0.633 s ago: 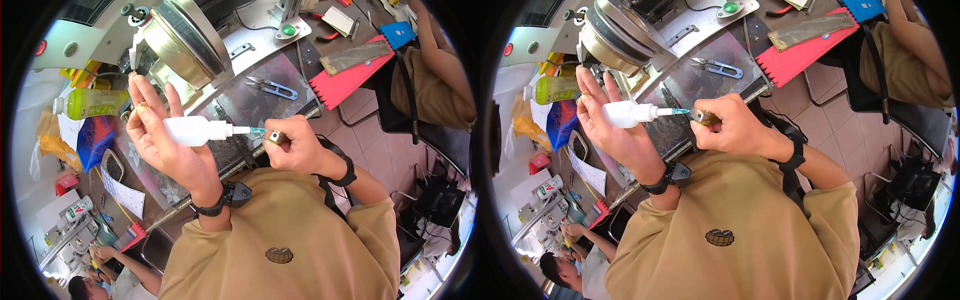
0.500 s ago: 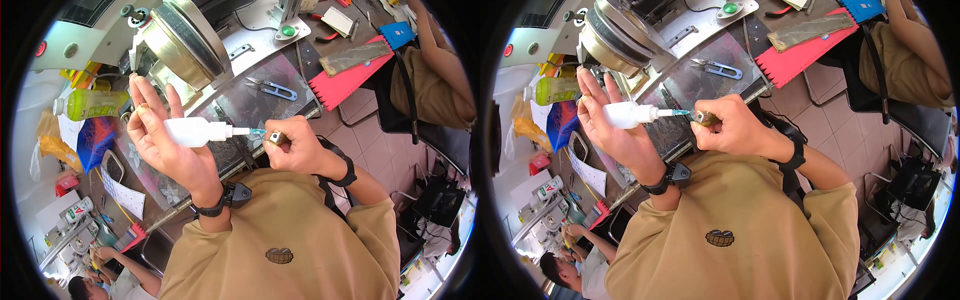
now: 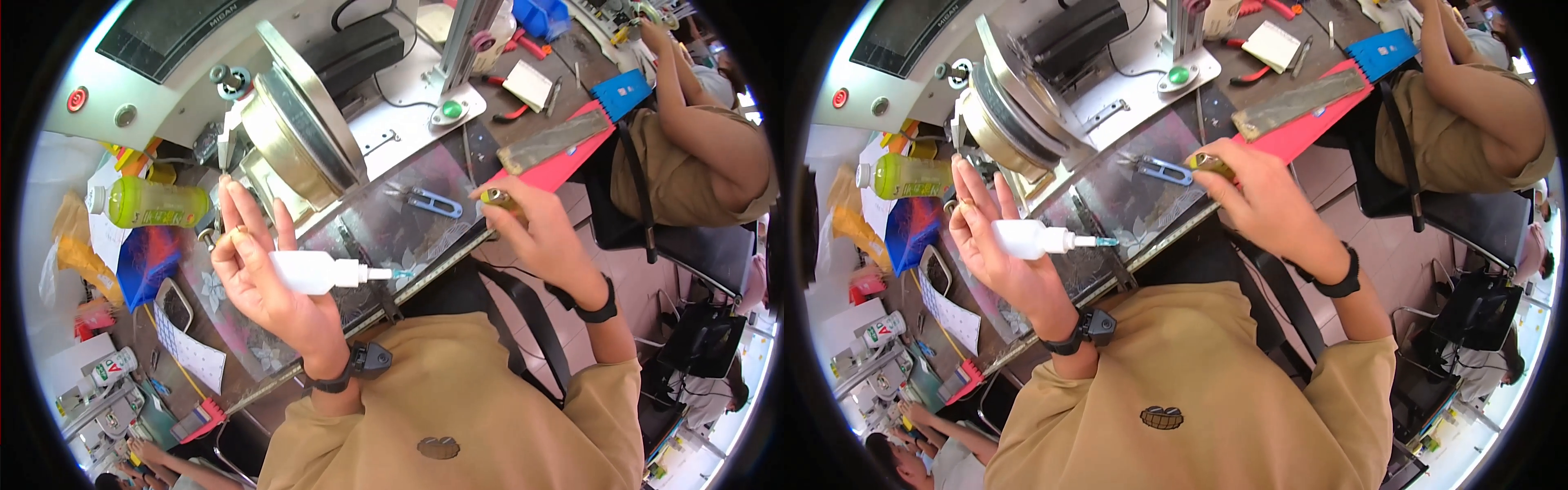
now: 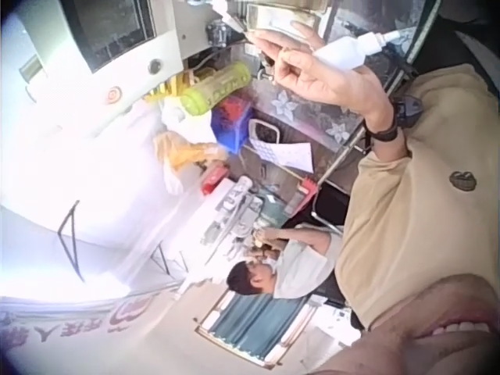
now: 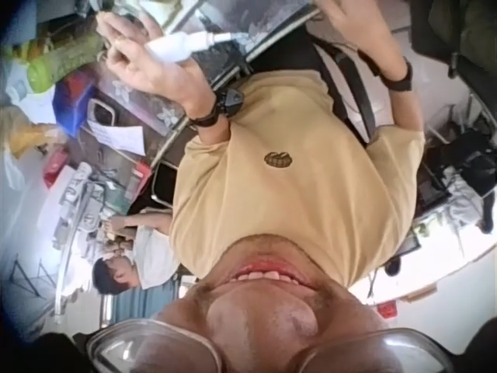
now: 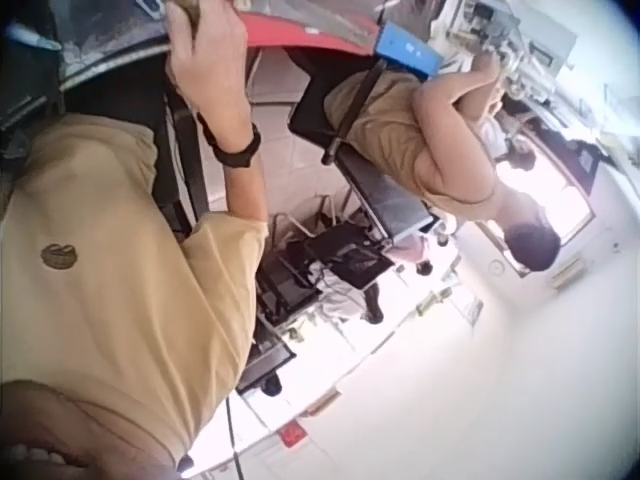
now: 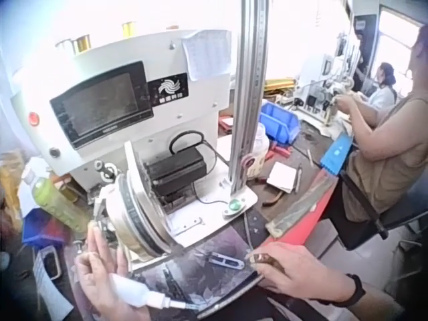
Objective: Operating a small industrial machine to bond or process small electronic components at a workspace.
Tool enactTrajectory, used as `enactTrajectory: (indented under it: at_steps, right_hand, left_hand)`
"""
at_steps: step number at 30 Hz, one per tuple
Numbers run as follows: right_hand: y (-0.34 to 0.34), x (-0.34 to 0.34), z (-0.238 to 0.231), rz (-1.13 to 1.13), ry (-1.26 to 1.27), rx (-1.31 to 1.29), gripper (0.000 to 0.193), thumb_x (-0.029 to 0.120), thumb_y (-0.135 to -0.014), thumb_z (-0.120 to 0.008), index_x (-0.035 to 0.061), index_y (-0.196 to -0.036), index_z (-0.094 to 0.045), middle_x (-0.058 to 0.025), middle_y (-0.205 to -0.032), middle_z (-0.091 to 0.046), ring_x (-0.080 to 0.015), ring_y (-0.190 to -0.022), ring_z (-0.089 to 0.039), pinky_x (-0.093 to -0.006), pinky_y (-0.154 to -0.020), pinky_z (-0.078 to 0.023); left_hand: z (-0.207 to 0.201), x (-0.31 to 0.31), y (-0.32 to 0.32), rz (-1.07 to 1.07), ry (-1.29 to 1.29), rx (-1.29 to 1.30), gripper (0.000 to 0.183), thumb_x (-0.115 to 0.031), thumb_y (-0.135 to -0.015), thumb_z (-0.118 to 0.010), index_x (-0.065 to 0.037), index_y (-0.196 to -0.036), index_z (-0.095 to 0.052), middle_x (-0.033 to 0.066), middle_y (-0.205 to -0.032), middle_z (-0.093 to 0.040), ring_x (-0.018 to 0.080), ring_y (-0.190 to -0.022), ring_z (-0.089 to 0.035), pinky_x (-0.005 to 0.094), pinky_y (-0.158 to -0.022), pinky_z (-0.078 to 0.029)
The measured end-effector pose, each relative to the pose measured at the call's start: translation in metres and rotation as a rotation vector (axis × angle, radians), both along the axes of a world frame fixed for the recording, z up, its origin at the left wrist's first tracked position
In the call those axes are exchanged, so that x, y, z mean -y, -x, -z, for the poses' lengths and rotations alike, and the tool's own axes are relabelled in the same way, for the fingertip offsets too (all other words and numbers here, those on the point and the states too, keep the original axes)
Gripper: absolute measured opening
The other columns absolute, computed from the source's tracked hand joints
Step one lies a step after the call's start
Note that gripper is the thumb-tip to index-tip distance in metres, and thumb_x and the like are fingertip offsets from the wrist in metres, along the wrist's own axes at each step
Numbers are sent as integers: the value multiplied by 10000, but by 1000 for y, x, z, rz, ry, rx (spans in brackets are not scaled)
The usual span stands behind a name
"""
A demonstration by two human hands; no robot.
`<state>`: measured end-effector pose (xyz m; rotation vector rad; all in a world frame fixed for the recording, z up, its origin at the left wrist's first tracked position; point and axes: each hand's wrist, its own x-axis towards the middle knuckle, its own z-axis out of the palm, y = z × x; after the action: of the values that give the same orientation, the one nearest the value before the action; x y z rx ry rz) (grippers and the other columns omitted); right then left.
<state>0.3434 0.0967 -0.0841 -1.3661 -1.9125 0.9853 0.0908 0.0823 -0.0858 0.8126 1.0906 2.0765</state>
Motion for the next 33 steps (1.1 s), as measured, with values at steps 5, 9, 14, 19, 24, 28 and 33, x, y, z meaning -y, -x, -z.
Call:
enactTrajectory:
  at_steps: [5, 9, 14, 19, 24, 28, 33]
  right_hand:
    - [-27, -47, -4, -18, -400, 443, 186, 124, -882, -655, 48, -1048, -627, -130, -935, -621, -326, -954, -575, -398, -821, -489]
    - [-6, -58, -13, 74, -618, 626, 236, 176, -885, -656, 84, -1099, -620, -126, -982, -612, -288, -1032, -562, -413, -880, -449]
    - [25, -29, -48, -129, -298, 436, 133, 107, -891, -597, 100, -1019, -633, -88, -875, -630, -286, -826, -599, -401, -793, -441]
    - [85, -17, -44, -469, -381, 287, 177, 176, -938, -594, 52, -1059, -636, -91, -889, -638, -254, -849, -597, -378, -750, -434]
    - [123, -18, -47, -621, -201, 363, 344, 337, -956, -571, -3, -975, -617, -185, -776, -658, -345, -816, -663, -511, -794, -485]
    - [137, -31, -50, -687, 180, 199, 359, 322, -942, -601, -22, -1034, -554, -248, -837, -665, -420, -824, -652, -519, -776, -484]
    - [116, -28, -38, -642, 57, 100, 315, 195, -889, -684, 32, -1081, -495, -204, -883, -671, -403, -836, -650, -489, -719, -473]
  left_hand:
    - [-2, -1, -3, 3, 2, 8, 77, -130, -1049, -432, -61, -1015, -430, 256, -1532, -333, 321, -1429, -358, 510, -1094, -425]
    - [-1, 0, -1, -11, 17, 18, 81, -131, -1046, -435, -55, -1017, -427, 267, -1528, -331, 329, -1425, -364, 503, -1091, -433]
    - [0, 1, -3, 17, 23, 38, 88, -127, -1047, -429, -41, -1030, -418, 267, -1524, -337, 340, -1422, -362, 485, -1062, -469]
    - [0, 2, -1, 34, 28, 50, 94, -128, -1046, -436, -36, -1032, -419, 264, -1520, -342, 339, -1421, -362, 476, -1047, -484]
    - [-2, 4, 6, 61, 88, 9, 73, -115, -1045, -431, -45, -1033, -411, 270, -1520, -337, 354, -1414, -368, 462, -1033, -497]
    - [-1, 7, 19, 122, 72, 43, 48, -78, -1037, -428, -41, -1023, -400, 286, -1515, -336, 368, -1411, -368, 444, -1027, -499]
    - [3, 6, 36, 266, 10, -91, 58, 16, -1003, -456, 13, -1057, -434, 339, -1435, -422, 344, -1341, -474, 368, -1047, -439]
